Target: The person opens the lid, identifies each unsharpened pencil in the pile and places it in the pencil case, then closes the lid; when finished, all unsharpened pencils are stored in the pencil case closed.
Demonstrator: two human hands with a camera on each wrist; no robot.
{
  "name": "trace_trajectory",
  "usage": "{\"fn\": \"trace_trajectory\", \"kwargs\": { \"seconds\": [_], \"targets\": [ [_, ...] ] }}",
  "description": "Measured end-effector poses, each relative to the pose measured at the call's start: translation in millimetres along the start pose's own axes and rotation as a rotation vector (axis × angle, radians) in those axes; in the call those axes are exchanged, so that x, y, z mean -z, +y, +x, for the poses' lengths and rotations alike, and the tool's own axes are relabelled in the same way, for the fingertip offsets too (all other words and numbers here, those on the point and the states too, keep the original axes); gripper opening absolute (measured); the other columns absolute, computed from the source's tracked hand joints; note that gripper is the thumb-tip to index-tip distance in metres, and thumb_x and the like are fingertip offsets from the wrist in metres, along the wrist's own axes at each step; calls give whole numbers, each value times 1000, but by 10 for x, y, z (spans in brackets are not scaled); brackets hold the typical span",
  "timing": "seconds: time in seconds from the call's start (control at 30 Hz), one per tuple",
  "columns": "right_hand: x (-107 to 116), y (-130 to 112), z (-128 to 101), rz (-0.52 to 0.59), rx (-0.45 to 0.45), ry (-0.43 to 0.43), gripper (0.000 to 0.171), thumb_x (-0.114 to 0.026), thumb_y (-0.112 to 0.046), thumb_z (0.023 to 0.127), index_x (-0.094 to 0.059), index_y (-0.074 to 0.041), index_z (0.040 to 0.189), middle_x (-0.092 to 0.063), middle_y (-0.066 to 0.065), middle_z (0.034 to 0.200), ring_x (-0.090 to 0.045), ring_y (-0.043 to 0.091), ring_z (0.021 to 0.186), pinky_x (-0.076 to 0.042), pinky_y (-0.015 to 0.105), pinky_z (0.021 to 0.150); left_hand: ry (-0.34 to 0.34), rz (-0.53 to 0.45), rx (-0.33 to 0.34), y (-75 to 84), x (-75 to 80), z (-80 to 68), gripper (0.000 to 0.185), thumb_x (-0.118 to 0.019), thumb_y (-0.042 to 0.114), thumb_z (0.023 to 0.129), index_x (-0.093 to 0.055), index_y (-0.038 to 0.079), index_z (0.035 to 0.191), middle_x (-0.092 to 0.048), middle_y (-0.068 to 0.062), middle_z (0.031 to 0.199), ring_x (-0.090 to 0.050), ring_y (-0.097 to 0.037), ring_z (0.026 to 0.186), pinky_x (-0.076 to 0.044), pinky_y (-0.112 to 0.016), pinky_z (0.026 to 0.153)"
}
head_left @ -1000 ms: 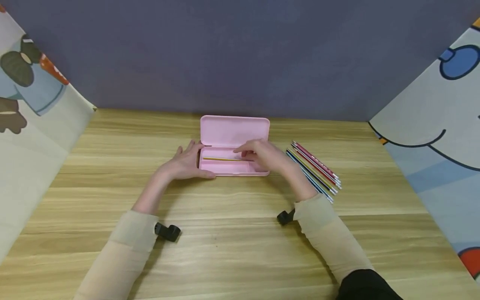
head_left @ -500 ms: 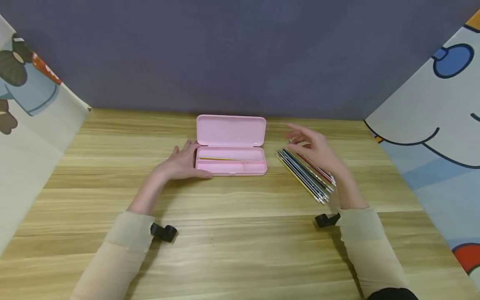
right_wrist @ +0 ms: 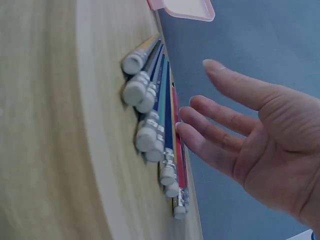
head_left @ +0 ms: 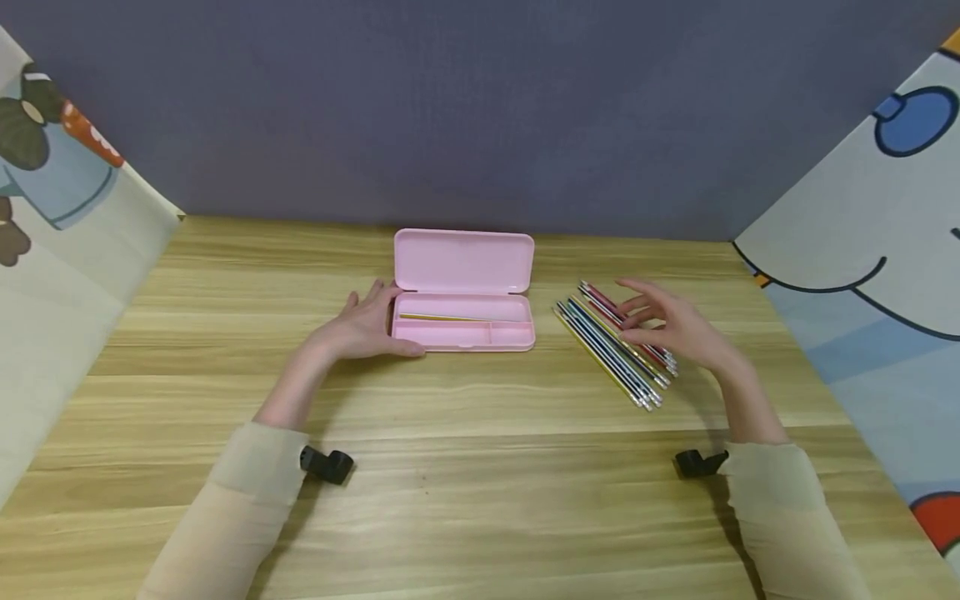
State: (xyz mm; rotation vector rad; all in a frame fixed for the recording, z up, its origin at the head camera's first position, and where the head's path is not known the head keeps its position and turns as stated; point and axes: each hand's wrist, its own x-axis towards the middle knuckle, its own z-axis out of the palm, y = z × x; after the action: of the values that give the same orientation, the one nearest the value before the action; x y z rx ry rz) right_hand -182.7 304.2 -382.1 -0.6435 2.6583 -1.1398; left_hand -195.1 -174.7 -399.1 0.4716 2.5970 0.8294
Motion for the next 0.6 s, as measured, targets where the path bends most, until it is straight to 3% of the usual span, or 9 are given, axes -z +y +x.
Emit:
{"fn": "trace_trajectory", "kwargs": {
  "seconds": [0.17, 0.4, 0.6],
  "targets": [
    [-19, -23, 7, -35, 11, -35, 86, -79, -4, 88, -33, -9, 160, -67, 24, 129, -72, 32, 104, -63, 26, 85, 1, -3, 3, -3, -5, 3, 105, -80, 50, 84, -24, 5, 159, -14, -28, 171, 3, -43, 161, 7, -65, 130],
    [-38, -47, 5, -70, -52, -61, 87, -81, -5, 86, -34, -7, 160, -66, 25, 132, -69, 42, 111, -64, 34, 85, 4, 2, -8, -11, -9, 18, 105, -81, 51, 83, -25, 5, 159, -17, -27, 170, 2, -43, 161, 6, -65, 130],
    [-95, -37, 34, -149, -85, -73, 86, -84, -8, 84, -40, -12, 158, -68, 18, 133, -69, 36, 112, -63, 37, 87, 3, -2, -9, -18, -12, 21, 104, -81, 49, 83, -26, 5, 159, -18, -26, 170, 2, -44, 161, 7, -65, 130]
  ]
}}
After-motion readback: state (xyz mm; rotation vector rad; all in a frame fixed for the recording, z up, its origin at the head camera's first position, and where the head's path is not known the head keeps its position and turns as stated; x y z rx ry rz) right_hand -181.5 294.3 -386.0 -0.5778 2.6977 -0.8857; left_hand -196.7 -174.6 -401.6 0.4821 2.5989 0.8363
